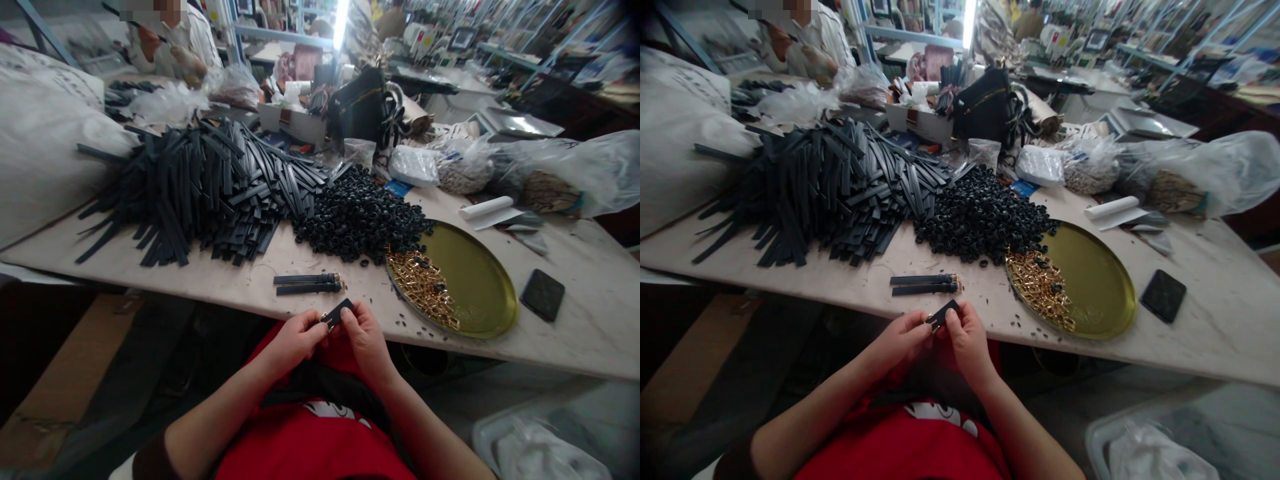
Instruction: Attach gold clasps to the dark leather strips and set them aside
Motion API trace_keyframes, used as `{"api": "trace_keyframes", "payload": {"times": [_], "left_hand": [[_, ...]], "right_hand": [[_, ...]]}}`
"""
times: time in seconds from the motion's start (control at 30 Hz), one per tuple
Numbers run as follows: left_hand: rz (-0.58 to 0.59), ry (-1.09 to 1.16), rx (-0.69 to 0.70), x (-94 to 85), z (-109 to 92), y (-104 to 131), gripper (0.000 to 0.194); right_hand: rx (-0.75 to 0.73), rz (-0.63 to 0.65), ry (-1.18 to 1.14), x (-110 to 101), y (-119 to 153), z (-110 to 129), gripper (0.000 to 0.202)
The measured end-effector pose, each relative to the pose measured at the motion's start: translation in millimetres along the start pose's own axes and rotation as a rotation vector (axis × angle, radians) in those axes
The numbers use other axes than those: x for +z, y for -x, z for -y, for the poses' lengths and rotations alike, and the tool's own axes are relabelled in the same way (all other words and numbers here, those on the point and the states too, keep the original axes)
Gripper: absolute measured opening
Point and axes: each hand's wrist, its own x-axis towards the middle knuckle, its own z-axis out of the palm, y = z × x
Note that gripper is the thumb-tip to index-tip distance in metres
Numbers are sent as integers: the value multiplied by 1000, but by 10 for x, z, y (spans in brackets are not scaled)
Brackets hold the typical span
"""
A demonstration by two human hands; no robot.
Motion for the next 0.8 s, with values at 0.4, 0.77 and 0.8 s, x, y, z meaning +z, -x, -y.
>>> {"api": "trace_keyframes", "payload": {"times": [0.4, 0.77, 0.8], "left_hand": [[-153, -397, 206, 74, -119, 308, 23], [-110, -369, 129, -56, -176, 100, 29], [-104, -373, 141, -51, -182, 49, 32]], "right_hand": [[-309, 31, 564, -53, 240, 12, 9], [-177, 387, 380, -184, 40, 253, 13], [-166, 407, 407, -261, -89, 297, 17]]}}
